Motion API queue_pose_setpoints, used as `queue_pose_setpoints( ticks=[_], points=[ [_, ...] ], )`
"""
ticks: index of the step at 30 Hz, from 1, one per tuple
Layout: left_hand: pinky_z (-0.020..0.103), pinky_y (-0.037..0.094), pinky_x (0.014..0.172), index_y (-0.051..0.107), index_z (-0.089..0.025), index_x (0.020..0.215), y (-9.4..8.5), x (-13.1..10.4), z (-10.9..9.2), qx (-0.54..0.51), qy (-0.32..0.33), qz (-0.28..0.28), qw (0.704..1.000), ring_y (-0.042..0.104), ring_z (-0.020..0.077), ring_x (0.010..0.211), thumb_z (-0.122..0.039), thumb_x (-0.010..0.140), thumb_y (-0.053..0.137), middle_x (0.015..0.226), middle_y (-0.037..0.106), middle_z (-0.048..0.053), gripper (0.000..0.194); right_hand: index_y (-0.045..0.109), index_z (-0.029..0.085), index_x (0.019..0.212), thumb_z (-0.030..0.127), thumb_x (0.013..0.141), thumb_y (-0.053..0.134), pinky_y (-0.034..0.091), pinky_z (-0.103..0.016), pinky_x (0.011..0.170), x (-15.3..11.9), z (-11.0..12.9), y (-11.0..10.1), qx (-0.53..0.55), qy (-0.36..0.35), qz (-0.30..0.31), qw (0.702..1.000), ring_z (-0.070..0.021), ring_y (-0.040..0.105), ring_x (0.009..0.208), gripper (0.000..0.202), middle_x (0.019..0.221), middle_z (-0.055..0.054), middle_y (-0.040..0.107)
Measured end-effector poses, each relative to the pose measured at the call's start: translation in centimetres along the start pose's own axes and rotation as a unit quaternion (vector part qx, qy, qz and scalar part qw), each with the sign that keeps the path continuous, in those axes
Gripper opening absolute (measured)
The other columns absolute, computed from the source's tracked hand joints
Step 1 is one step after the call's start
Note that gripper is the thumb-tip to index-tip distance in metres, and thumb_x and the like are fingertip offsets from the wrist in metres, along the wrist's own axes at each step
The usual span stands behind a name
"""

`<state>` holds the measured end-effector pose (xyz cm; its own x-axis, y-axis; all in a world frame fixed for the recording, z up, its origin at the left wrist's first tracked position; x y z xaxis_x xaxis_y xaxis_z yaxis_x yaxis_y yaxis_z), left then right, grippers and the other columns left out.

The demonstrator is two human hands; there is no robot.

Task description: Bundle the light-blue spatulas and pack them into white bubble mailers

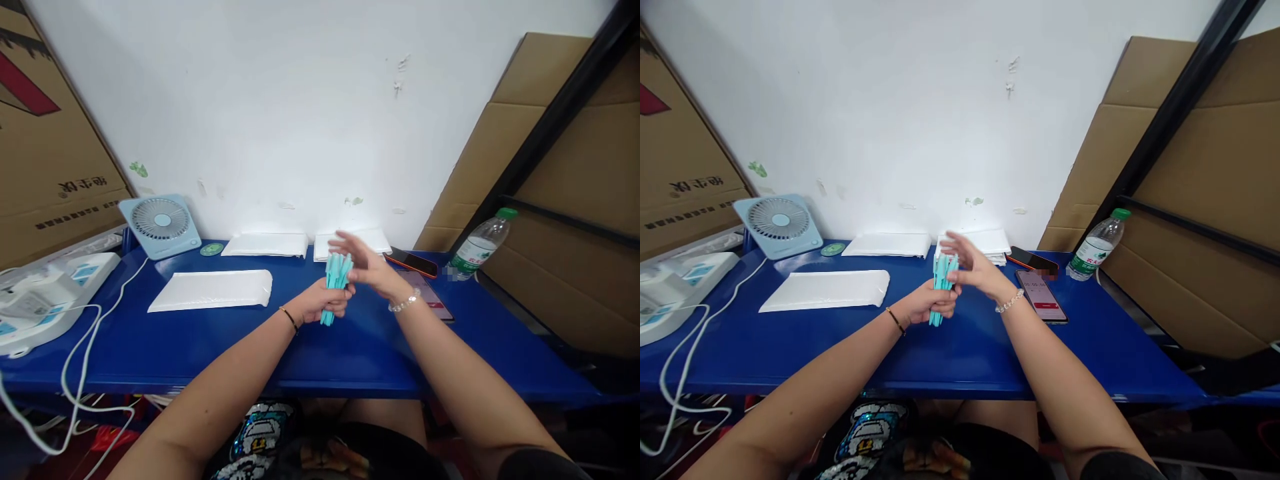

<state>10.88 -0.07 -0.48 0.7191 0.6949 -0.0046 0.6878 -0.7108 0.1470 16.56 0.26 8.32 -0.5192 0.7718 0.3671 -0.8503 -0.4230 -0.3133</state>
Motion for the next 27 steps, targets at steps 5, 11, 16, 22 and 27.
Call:
queue_pose_setpoints(
  ticks=[5, 11, 16, 22, 27],
  points=[
    [0.027, 0.042, 0.053, 0.052, -0.018, 0.074, 2.8, -1.0, -0.7, 0.025, -0.052, 0.099, 0.993, 0.036, 0.0057, 0.043, -0.032, 0.07, 0.066, 0.05, 0.041, -0.007, 0.021, 0.064, 0.019, 0.094, 0.051, 0.071, 0.066, 0.046, -0.044, 0.092, -1.7, -2.1, 4.3, 0.158, 0.098, 0.094, 0.978, -0.0273, 0.058, 0.108, 0.039, 0.114, -0.01, 0.064],
    [0.045, 0.032, 0.106, 0.047, -0.021, 0.13, -5.1, -5.9, -6.1, 0.52, 0.021, -0.015, 0.854, 0.035, 0.0336, 0.131, -0.041, 0.042, 0.082, 0.14, 0.044, 0.013, 0.097, 0.046, 0.022, 0.067, 0.043, 0.077, 0.063, 0.052, -0.034, 0.07, -2.2, -4.5, -1.0, 0.321, 0.063, -0.161, 0.931, -0.0133, 0.056, 0.054, 0.028, 0.05, 0.006, 0.045],
    [0.057, 0.03, 0.102, 0.039, -0.022, 0.139, -17.2, -13.7, -4.5, 0.697, -0.243, -0.193, 0.647, 0.019, 0.0422, 0.137, -0.023, 0.05, 0.071, 0.15, 0.028, 0.015, 0.095, 0.043, 0.023, 0.072, 0.035, 0.08, 0.064, 0.039, -0.019, 0.044, -2.3, -6.1, -3.3, 0.409, 0.069, -0.203, 0.887, -0.0064, 0.025, 0.038, 0.025, 0.049, 0.01, 0.027],
    [0.036, 0.046, 0.083, 0.059, -0.025, 0.121, -16.3, -13.3, -5.8, 0.727, -0.171, -0.261, 0.611, 0.063, 0.0275, 0.097, -0.028, 0.082, 0.041, 0.109, 0.068, 0.01, 0.044, 0.045, 0.022, 0.074, 0.028, 0.077, 0.07, 0.031, -0.015, 0.039, -2.0, -6.0, -1.3, 0.446, 0.092, -0.17, 0.874, -0.0046, 0.021, 0.038, 0.025, 0.049, 0.011, 0.027],
    [0.034, 0.046, 0.075, 0.055, -0.022, 0.125, -12.5, -10.2, -11.9, 0.673, -0.033, -0.356, 0.648, 0.064, 0.0258, 0.085, -0.036, 0.086, 0.037, 0.09, 0.071, 0.008, 0.045, 0.05, 0.019, 0.074, 0.026, 0.081, 0.066, 0.033, -0.016, 0.041, -1.3, -3.3, 1.1, 0.467, 0.093, -0.115, 0.872, -0.0039, 0.025, 0.039, 0.019, 0.049, 0.01, 0.034]
  ],
)
Point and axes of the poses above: each hand's wrist, its own x-axis towards the middle knuckle, its own y-axis out of the palm, z = x × y, the point moved 8 cm from there along x, towards the middle knuckle
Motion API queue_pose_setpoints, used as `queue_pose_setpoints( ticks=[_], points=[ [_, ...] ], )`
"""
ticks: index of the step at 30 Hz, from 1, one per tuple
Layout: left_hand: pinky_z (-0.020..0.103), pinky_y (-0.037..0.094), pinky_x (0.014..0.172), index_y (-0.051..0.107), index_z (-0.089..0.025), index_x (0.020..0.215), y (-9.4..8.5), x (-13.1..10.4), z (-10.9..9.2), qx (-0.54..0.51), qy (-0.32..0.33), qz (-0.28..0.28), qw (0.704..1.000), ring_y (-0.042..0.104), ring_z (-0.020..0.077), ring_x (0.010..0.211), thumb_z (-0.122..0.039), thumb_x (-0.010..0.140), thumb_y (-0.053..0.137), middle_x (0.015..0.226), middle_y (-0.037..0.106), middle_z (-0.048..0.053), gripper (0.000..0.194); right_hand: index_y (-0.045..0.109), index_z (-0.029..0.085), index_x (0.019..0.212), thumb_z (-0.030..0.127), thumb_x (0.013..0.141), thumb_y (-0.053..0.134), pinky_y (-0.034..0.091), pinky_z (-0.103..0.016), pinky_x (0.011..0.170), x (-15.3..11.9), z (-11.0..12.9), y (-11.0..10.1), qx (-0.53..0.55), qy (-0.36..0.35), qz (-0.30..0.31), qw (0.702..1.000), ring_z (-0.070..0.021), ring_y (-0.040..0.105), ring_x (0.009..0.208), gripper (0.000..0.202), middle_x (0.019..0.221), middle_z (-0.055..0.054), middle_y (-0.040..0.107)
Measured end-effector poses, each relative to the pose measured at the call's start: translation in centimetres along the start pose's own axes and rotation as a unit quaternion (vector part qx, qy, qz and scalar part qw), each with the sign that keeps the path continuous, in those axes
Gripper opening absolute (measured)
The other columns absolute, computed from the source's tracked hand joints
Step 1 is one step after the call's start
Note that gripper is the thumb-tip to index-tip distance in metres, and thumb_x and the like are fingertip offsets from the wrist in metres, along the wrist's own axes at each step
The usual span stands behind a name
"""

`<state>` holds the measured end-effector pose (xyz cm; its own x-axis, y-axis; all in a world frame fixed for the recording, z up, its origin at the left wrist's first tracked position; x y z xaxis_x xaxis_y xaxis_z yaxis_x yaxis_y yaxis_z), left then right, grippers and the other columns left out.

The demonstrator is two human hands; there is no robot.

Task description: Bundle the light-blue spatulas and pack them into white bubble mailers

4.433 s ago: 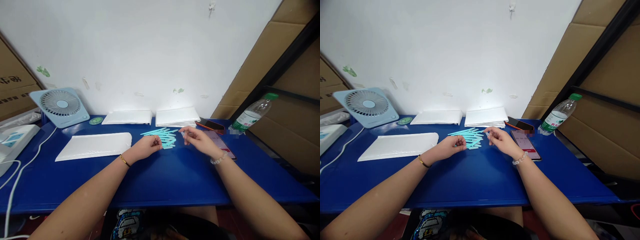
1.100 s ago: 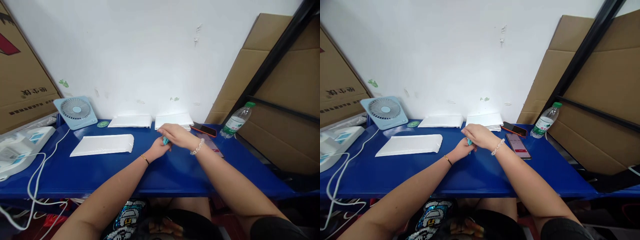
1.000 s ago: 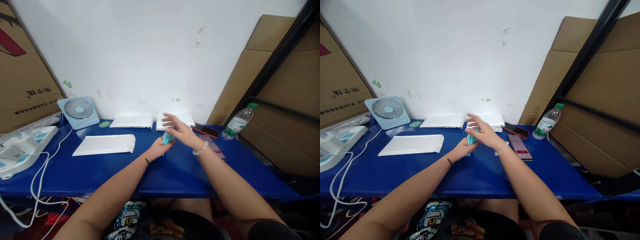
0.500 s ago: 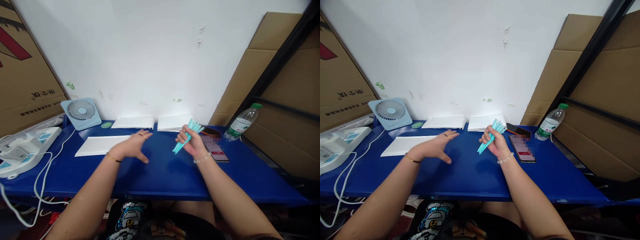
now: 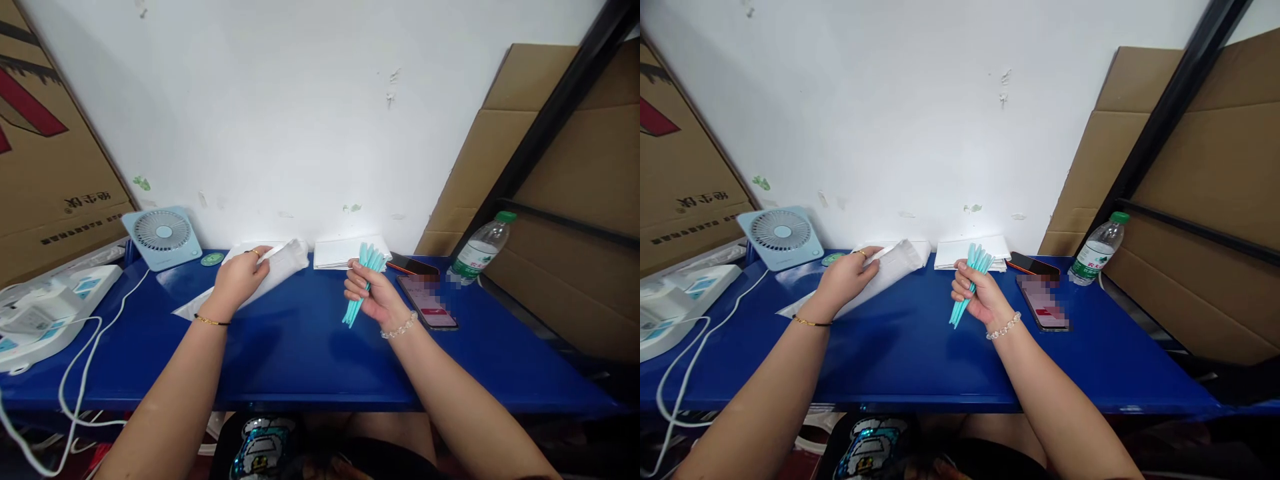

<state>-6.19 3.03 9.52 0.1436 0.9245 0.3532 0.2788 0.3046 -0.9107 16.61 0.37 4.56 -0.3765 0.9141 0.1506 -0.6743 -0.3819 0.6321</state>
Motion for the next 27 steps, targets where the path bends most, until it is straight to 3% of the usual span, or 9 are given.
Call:
queue_pose_setpoints(
  ticks=[4, 8, 11, 14, 19, 24, 27],
  points=[
    [0.031, 0.046, 0.084, 0.053, -0.018, 0.128, 0.0, 1.1, -5.3, -0.243, 0.117, 0.04, 0.962, 0.061, 0.0215, 0.094, -0.034, 0.087, 0.035, 0.107, 0.067, 0.005, 0.047, 0.054, 0.019, 0.078, 0.024, 0.082, 0.063, 0.039, -0.019, 0.047, 0.5, 2.0, 3.1, 0.006, -0.039, 0.015, 0.999, -0.0046, 0.033, 0.042, 0.012, 0.051, 0.008, 0.041],
    [0.034, 0.045, 0.087, 0.053, -0.019, 0.127, 1.7, 0.3, -7.8, -0.341, 0.15, 0.088, 0.924, 0.059, 0.0231, 0.1, -0.04, 0.087, 0.04, 0.117, 0.063, 0.005, 0.047, 0.053, 0.021, 0.079, 0.02, 0.079, 0.065, 0.042, -0.019, 0.049, 1.1, 6.3, 2.4, 0.034, -0.145, -0.065, 0.987, -0.0048, 0.038, 0.042, 0.012, 0.05, 0.01, 0.041],
    [0.038, 0.044, 0.089, 0.043, -0.022, 0.135, 2.6, -0.7, -8.7, -0.33, 0.176, 0.09, 0.923, 0.055, 0.0286, 0.108, -0.05, 0.069, 0.066, 0.126, 0.057, 0.008, 0.075, 0.052, 0.021, 0.077, 0.019, 0.076, 0.067, 0.042, -0.018, 0.048, 1.1, 8.2, 0.5, 0.039, -0.185, -0.124, 0.974, -0.0042, 0.039, 0.041, 0.016, 0.051, 0.01, 0.042],
    [0.042, 0.044, 0.089, 0.031, -0.024, 0.141, 3.1, -1.7, -10.0, -0.278, 0.229, 0.078, 0.93, 0.052, 0.033, 0.112, -0.048, 0.046, 0.081, 0.132, 0.05, 0.011, 0.109, 0.051, 0.021, 0.076, 0.018, 0.074, 0.069, 0.044, -0.019, 0.049, 1.2, 8.2, -0.8, 0.037, -0.201, -0.159, 0.966, -0.0042, 0.042, 0.041, 0.018, 0.052, 0.01, 0.046],
    [0.042, 0.044, 0.086, 0.027, -0.024, 0.141, 3.4, -2.2, -10.9, -0.217, 0.238, 0.02, 0.947, 0.056, 0.0301, 0.101, -0.037, 0.052, 0.077, 0.122, 0.053, 0.011, 0.103, 0.053, 0.02, 0.077, 0.021, 0.072, 0.07, 0.05, -0.022, 0.056, 1.2, 6.9, -1.1, 0.014, -0.212, -0.202, 0.956, -0.0078, 0.053, 0.048, 0.017, 0.054, 0.007, 0.055],
    [0.044, 0.042, 0.085, 0.02, -0.025, 0.144, 3.0, -2.5, -10.6, -0.195, 0.218, -0.014, 0.956, 0.053, 0.0313, 0.098, -0.049, 0.041, 0.083, 0.119, 0.049, 0.012, 0.123, 0.054, 0.02, 0.079, 0.021, 0.072, 0.069, 0.054, -0.027, 0.063, 0.8, 7.9, -1.1, -0.014, -0.24, -0.236, 0.942, -0.014, 0.065, 0.059, 0.016, 0.059, 0.004, 0.063],
    [0.042, 0.042, 0.082, 0.015, -0.026, 0.146, 2.6, -2.8, -10.7, -0.177, 0.215, -0.02, 0.96, 0.053, 0.0289, 0.093, -0.044, 0.044, 0.083, 0.113, 0.049, 0.01, 0.124, 0.054, 0.02, 0.081, 0.022, 0.073, 0.067, 0.055, -0.031, 0.064, 0.8, 7.9, -1.9, -0.01, -0.231, -0.263, 0.937, -0.0178, 0.068, 0.064, 0.015, 0.06, 0.003, 0.065]
  ],
)
Point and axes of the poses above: each hand's wrist, its own x-axis towards the middle knuckle, its own y-axis out of the palm, z = x × y, the point moved 8 cm from there along x, towards the middle knuckle
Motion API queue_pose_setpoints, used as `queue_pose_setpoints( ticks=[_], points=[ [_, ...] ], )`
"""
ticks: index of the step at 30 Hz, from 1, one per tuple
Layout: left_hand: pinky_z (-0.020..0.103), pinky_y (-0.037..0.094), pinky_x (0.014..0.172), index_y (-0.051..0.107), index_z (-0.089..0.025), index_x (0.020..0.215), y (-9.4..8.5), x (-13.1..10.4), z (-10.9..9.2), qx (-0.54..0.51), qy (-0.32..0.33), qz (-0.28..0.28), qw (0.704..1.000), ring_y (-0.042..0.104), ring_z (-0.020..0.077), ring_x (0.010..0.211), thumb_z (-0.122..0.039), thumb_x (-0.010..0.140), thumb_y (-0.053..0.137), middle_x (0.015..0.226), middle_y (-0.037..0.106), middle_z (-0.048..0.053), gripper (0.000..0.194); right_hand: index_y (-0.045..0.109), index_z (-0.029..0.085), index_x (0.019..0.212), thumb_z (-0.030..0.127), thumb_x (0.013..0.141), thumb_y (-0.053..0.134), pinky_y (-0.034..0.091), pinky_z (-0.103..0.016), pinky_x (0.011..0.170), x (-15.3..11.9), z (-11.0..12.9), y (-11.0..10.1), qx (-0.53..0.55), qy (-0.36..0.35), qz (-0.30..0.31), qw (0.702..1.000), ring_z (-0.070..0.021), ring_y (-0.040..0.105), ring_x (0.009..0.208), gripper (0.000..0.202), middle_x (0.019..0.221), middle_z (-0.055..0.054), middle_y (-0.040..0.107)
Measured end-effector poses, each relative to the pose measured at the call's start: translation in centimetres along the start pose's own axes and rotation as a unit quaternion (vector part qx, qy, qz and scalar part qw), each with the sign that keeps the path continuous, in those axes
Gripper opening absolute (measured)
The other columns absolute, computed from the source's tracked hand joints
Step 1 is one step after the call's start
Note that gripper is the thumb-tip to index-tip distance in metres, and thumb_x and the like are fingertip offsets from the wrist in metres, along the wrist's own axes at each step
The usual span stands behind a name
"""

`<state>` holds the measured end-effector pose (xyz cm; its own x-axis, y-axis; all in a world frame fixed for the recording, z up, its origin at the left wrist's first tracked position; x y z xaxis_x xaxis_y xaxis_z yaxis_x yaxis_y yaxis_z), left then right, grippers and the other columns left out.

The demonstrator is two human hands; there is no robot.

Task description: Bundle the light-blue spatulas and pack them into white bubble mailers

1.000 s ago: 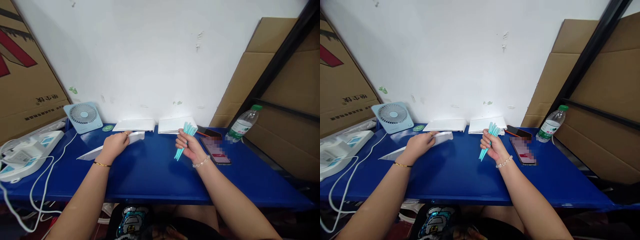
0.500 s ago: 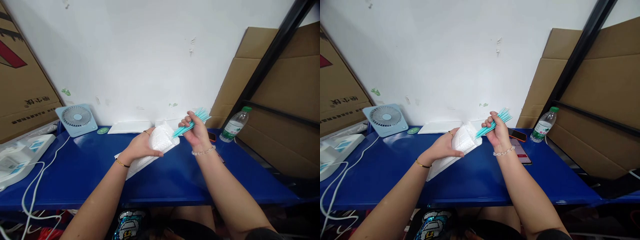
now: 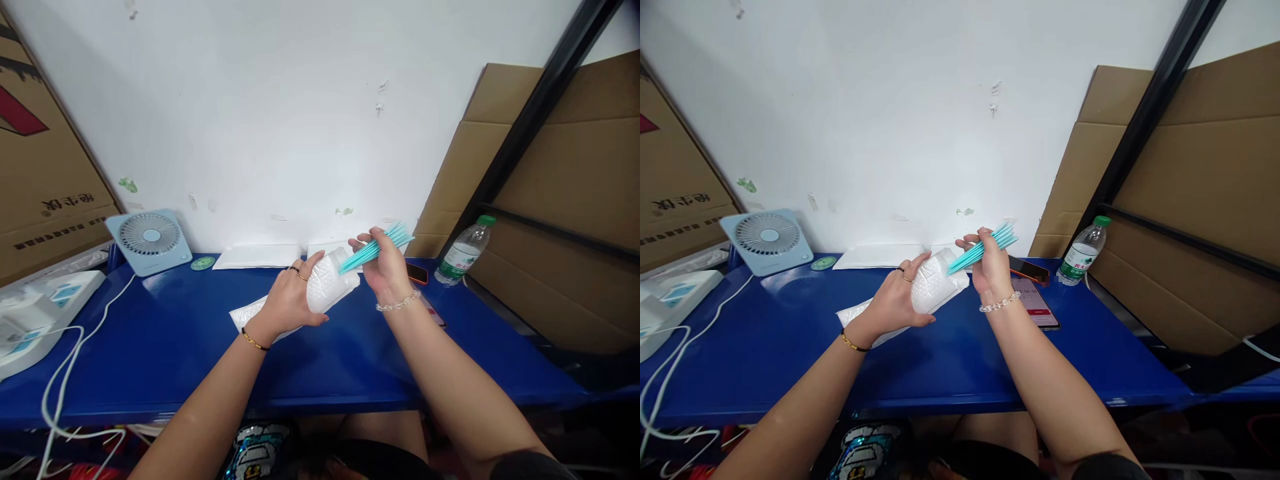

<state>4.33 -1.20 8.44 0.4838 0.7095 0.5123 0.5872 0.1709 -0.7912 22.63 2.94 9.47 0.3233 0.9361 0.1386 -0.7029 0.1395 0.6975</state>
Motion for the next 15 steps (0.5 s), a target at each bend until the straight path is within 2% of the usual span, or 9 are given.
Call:
queue_pose_setpoints(
  ticks=[3, 6, 8, 11, 13, 15],
  points=[
    [0.04, 0.042, 0.08, 0.013, -0.026, 0.147, 0.0, -0.1, -0.4, 0.018, 0.009, 0.009, 1.0, 0.053, 0.0265, 0.089, -0.039, 0.048, 0.082, 0.11, 0.048, 0.009, 0.122, 0.053, 0.021, 0.08, 0.022, 0.075, 0.064, 0.056, -0.032, 0.063, 0.2, -1.1, -0.8, 0.011, 0.049, -0.03, 0.998, -0.0187, 0.069, 0.066, 0.012, 0.06, 0.004, 0.064],
    [0.039, 0.04, 0.083, 0.011, -0.028, 0.147, 0.1, -0.1, -0.8, 0.056, 0.019, 0.008, 0.998, 0.051, 0.0265, 0.092, -0.043, 0.046, 0.083, 0.11, 0.047, 0.008, 0.125, 0.051, 0.021, 0.076, 0.019, 0.077, 0.06, 0.057, -0.032, 0.065, 0.1, -1.7, -0.8, 0.04, 0.093, -0.041, 0.994, -0.0176, 0.069, 0.068, 0.009, 0.058, 0.005, 0.062],
    [0.04, 0.038, 0.087, 0.009, -0.029, 0.148, 0.2, -0.1, -0.9, 0.103, 0.022, 0.004, 0.994, 0.049, 0.0283, 0.1, -0.042, 0.047, 0.082, 0.113, 0.046, 0.009, 0.125, 0.049, 0.021, 0.075, 0.018, 0.079, 0.059, 0.057, -0.033, 0.069, 0.0, -1.2, -0.3, 0.052, 0.092, -0.035, 0.994, -0.0162, 0.068, 0.067, 0.01, 0.057, 0.006, 0.061],
    [0.042, 0.032, 0.094, 0.009, -0.031, 0.148, 0.5, -0.2, -1.3, 0.176, 0.018, -0.007, 0.984, 0.045, 0.0298, 0.111, -0.026, 0.058, 0.076, 0.12, 0.045, 0.011, 0.113, 0.049, 0.02, 0.074, 0.019, 0.079, 0.059, 0.058, -0.038, 0.074, -0.3, -0.2, 0.8, 0.054, 0.074, -0.012, 0.996, -0.0146, 0.066, 0.064, 0.011, 0.056, 0.006, 0.061],
    [0.045, 0.027, 0.099, 0.011, -0.032, 0.147, 0.5, -0.2, -1.5, 0.192, 0.015, -0.026, 0.981, 0.042, 0.0305, 0.116, -0.015, 0.061, 0.069, 0.124, 0.044, 0.011, 0.105, 0.049, 0.021, 0.074, 0.019, 0.079, 0.061, 0.057, -0.039, 0.076, -0.6, 0.1, 1.4, 0.05, 0.065, 0.003, 0.997, -0.0141, 0.065, 0.063, 0.013, 0.056, 0.006, 0.06],
    [0.048, 0.023, 0.102, 0.013, -0.031, 0.148, 0.3, -0.3, -1.5, 0.176, 0.01, -0.052, 0.983, 0.041, 0.0314, 0.119, -0.012, 0.062, 0.063, 0.125, 0.044, 0.012, 0.101, 0.049, 0.021, 0.074, 0.021, 0.077, 0.064, 0.057, -0.039, 0.076, -0.7, 0.4, 1.6, 0.042, 0.049, 0.01, 0.998, -0.0142, 0.065, 0.063, 0.015, 0.056, 0.006, 0.06]
  ],
)
Point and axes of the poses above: each hand's wrist, its own x-axis towards the middle knuckle, its own y-axis out of the palm, z = x × y, the point moved 8 cm from there along x, towards the middle knuckle
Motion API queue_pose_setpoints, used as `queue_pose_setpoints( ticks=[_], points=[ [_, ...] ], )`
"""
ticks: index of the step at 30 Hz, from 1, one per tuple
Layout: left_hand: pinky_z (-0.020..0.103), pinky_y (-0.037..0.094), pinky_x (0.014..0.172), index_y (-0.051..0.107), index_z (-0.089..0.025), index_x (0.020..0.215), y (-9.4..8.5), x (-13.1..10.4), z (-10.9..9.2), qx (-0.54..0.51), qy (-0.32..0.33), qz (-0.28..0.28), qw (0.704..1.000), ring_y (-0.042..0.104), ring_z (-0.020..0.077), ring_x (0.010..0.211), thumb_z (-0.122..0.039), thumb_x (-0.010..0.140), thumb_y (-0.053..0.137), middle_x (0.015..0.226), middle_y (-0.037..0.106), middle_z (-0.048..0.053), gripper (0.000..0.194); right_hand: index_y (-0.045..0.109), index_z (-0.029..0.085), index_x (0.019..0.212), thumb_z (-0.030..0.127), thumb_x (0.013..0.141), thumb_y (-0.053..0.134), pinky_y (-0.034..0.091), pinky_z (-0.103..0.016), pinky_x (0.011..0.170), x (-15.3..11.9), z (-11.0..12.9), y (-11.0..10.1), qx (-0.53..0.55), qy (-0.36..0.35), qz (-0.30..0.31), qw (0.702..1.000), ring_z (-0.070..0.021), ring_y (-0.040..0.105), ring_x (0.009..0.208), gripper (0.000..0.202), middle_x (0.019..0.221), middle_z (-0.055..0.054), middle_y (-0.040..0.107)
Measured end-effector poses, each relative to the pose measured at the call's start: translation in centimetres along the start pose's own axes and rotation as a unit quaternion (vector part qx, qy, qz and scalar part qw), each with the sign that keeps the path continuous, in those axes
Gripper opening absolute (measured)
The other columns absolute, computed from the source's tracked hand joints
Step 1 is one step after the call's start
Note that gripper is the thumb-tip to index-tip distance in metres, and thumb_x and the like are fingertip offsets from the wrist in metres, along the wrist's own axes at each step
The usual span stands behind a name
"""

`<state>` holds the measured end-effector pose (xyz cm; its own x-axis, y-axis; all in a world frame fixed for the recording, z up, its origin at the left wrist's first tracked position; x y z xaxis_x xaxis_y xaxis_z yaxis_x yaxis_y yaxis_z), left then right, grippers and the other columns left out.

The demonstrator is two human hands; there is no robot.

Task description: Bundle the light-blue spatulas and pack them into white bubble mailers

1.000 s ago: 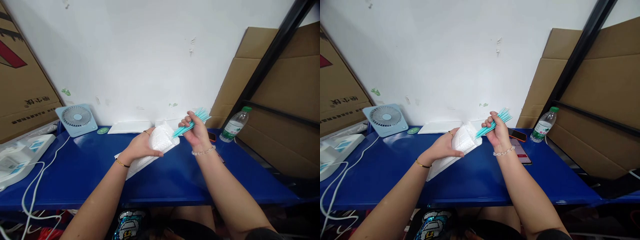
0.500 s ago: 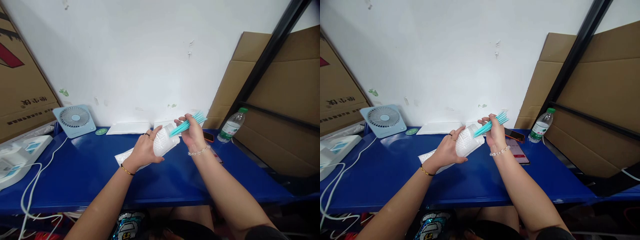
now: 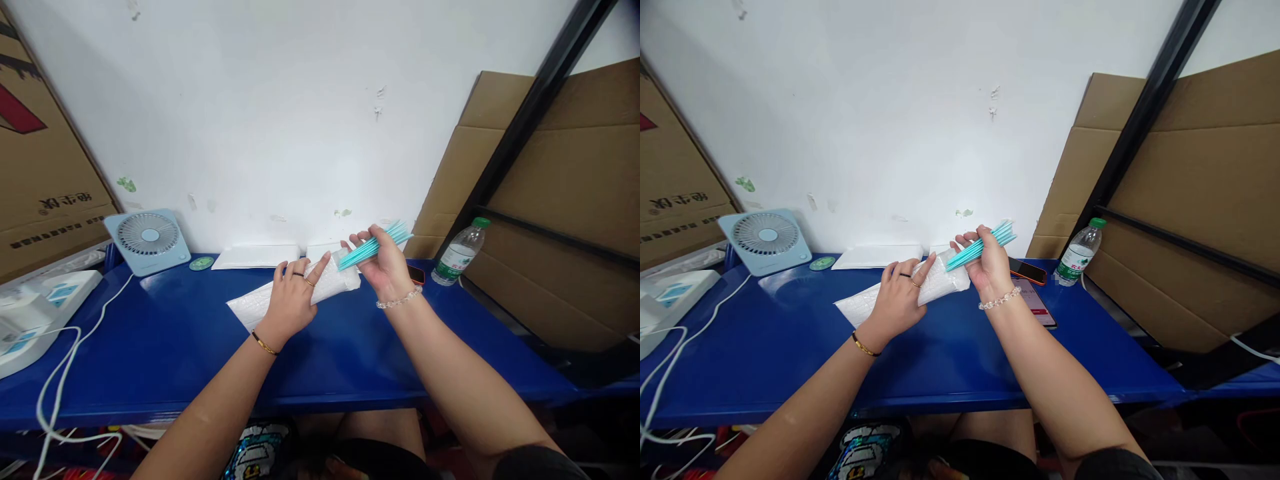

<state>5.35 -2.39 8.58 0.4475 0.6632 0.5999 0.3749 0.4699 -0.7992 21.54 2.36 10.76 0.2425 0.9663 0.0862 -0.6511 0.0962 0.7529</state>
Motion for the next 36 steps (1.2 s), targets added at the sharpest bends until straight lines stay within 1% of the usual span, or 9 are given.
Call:
queue_pose_setpoints(
  ticks=[5, 10, 15, 17, 20, 25, 30, 33, 36],
  points=[
    [0.045, 0.034, 0.094, 0.002, -0.024, 0.149, -0.5, 0.2, 1.4, -0.116, -0.034, -0.05, 0.991, 0.047, 0.0308, 0.113, -0.016, 0.063, 0.058, 0.121, 0.049, 0.013, 0.103, 0.05, 0.022, 0.074, 0.024, 0.075, 0.067, 0.057, -0.039, 0.077, 0.3, 1.0, 0.4, -0.008, -0.032, 0.031, 0.999, -0.0153, 0.066, 0.067, 0.017, 0.059, 0.005, 0.061],
    [0.039, 0.041, 0.088, -0.003, -0.022, 0.148, -1.1, 0.6, 1.8, -0.278, -0.073, -0.078, 0.955, 0.054, 0.0264, 0.102, -0.017, 0.063, 0.057, 0.119, 0.053, 0.011, 0.105, 0.053, 0.022, 0.075, 0.031, 0.073, 0.071, 0.055, -0.034, 0.078, -0.9, 2.3, 3.8, -0.082, -0.069, 0.118, 0.987, -0.016, 0.067, 0.073, 0.02, 0.064, 0.004, 0.064],
    [0.031, 0.046, 0.077, -0.005, -0.024, 0.147, -1.4, 1.1, 1.0, -0.419, -0.093, -0.091, 0.898, 0.057, 0.0165, 0.082, -0.018, 0.068, 0.059, 0.114, 0.055, 0.007, 0.102, 0.061, 0.019, 0.08, 0.031, 0.072, 0.073, 0.05, -0.029, 0.073, -3.5, 1.5, 7.9, -0.27, -0.064, 0.251, 0.927, -0.0157, 0.063, 0.083, 0.018, 0.084, -0.002, 0.069],
    [0.03, 0.046, 0.073, -0.006, -0.025, 0.147, -0.9, 1.2, 1.0, -0.457, -0.102, -0.089, 0.879, 0.056, 0.0141, 0.076, -0.019, 0.069, 0.059, 0.111, 0.056, 0.007, 0.102, 0.064, 0.019, 0.085, 0.026, 0.069, 0.075, 0.049, -0.027, 0.072, -4.1, 1.0, 8.6, -0.324, -0.057, 0.284, 0.901, -0.0142, 0.061, 0.083, 0.021, 0.089, -0.002, 0.067],
    [0.03, 0.046, 0.075, -0.008, -0.027, 0.147, -0.2, 1.2, 1.4, -0.501, -0.107, -0.086, 0.854, 0.057, 0.0147, 0.08, -0.023, 0.07, 0.061, 0.113, 0.055, 0.007, 0.104, 0.065, 0.019, 0.092, 0.022, 0.066, 0.077, 0.049, -0.026, 0.072, -4.3, 0.9, 9.1, -0.351, -0.051, 0.304, 0.884, -0.014, 0.059, 0.083, 0.028, 0.094, -0.002, 0.065],
    [0.035, 0.047, 0.081, -0.004, -0.031, 0.147, 0.1, 1.0, 2.2, -0.575, -0.087, -0.032, 0.813, 0.058, 0.0216, 0.097, -0.039, 0.07, 0.064, 0.13, 0.049, 0.009, 0.103, 0.065, 0.023, 0.099, 0.023, 0.066, 0.077, 0.047, -0.032, 0.088, -4.3, 2.4, 9.6, -0.322, -0.081, 0.33, 0.884, -0.0183, 0.056, 0.106, 0.035, 0.113, -0.004, 0.062],
    [0.043, 0.046, 0.085, 0.019, -0.028, 0.146, 0.9, 0.6, 1.4, -0.668, -0.056, 0.094, 0.736, 0.056, 0.0308, 0.107, -0.056, 0.064, 0.064, 0.128, 0.054, 0.009, 0.097, 0.064, 0.027, 0.106, 0.013, 0.05, 0.082, 0.046, -0.039, 0.093, -5.4, 1.8, 9.6, -0.389, -0.07, 0.416, 0.819, -0.0244, 0.052, 0.116, 0.06, 0.119, -0.003, 0.061],
    [0.045, 0.045, 0.089, 0.027, -0.027, 0.144, 0.8, 0.2, 1.2, -0.667, -0.059, 0.106, 0.735, 0.053, 0.0325, 0.113, -0.061, 0.066, 0.063, 0.13, 0.052, 0.01, 0.093, 0.066, 0.026, 0.105, 0.013, 0.052, 0.081, 0.05, -0.035, 0.081, -5.8, 1.0, 9.1, -0.43, -0.074, 0.429, 0.791, -0.0224, 0.06, 0.1, 0.056, 0.105, -0.003, 0.066],
    [0.043, 0.045, 0.09, 0.024, -0.028, 0.144, -0.3, -0.2, 1.4, -0.636, -0.063, 0.067, 0.766, 0.051, 0.0303, 0.115, -0.055, 0.063, 0.07, 0.136, 0.047, 0.01, 0.097, 0.069, 0.024, 0.099, 0.017, 0.058, 0.079, 0.049, -0.03, 0.069, -5.3, 0.8, 8.8, -0.468, -0.109, 0.385, 0.788, -0.0178, 0.06, 0.08, 0.043, 0.088, -0.001, 0.066]
  ],
)
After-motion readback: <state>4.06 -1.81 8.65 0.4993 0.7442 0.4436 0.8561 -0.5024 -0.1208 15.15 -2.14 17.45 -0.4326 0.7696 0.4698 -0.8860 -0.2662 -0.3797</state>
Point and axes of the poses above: each hand's wrist, its own x-axis towards the middle knuckle, its own y-axis out of the palm, z = x × y, the point moved 8 cm from there along x, towards the middle knuckle
